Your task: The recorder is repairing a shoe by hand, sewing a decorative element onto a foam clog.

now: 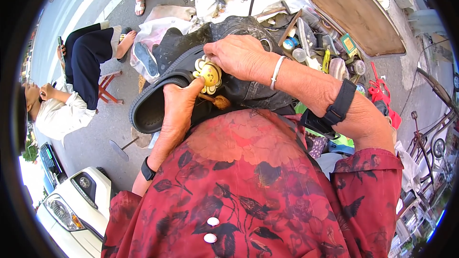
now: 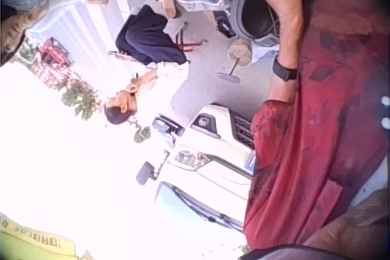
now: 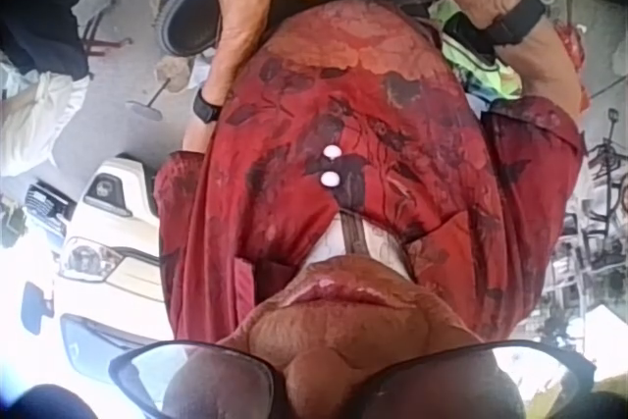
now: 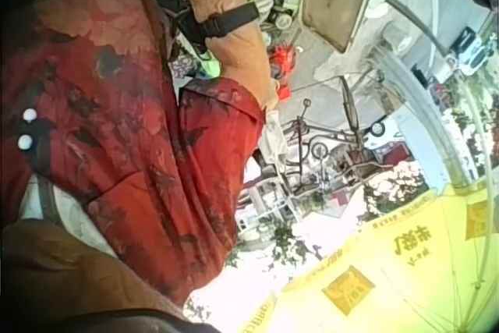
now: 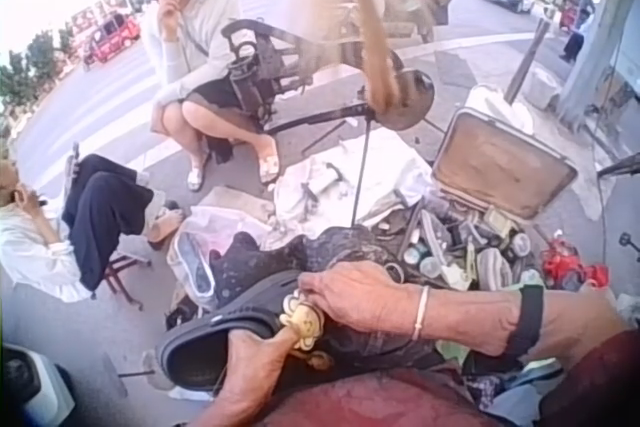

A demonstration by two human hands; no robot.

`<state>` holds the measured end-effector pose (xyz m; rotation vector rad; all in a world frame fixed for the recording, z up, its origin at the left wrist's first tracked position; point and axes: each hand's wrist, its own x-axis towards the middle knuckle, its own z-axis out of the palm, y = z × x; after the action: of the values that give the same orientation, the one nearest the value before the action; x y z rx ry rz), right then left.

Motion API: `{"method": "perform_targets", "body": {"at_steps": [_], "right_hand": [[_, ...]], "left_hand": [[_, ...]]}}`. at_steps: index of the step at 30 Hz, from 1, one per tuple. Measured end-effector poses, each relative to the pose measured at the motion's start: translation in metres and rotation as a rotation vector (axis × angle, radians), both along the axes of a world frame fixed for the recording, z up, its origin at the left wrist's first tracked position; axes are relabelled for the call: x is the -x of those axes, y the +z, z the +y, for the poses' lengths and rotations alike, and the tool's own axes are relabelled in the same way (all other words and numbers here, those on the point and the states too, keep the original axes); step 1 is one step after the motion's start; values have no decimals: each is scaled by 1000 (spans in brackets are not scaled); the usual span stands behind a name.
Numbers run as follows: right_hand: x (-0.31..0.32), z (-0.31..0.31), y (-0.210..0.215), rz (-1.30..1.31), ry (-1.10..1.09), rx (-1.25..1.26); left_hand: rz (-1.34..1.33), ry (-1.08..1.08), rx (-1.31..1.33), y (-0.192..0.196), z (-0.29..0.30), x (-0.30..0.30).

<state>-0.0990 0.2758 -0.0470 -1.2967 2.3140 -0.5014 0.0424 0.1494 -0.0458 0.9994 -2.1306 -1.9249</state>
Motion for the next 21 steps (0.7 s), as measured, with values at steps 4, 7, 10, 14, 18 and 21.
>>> {"method": "perform_targets", "body": {"at_steps": [4,7,10,14,18,21], "right_hand": [[0,0,3,9,1,-10],[0,1,5,11,0,-2],[0,2,4,51,17,-6],[0,1,7,90,33,-13],[-1,1,4,116,37,-23],[0,1,-3,148,35,-7]], "left_hand": [[30,0,33,-1,0,1],[42,2,35,-4,0,1],[48,-1,53,-5,0,1],[17,8,99,-5,1,2],[44,40,160,-9,3,3],[41,50,240,-9,6,4]]}}
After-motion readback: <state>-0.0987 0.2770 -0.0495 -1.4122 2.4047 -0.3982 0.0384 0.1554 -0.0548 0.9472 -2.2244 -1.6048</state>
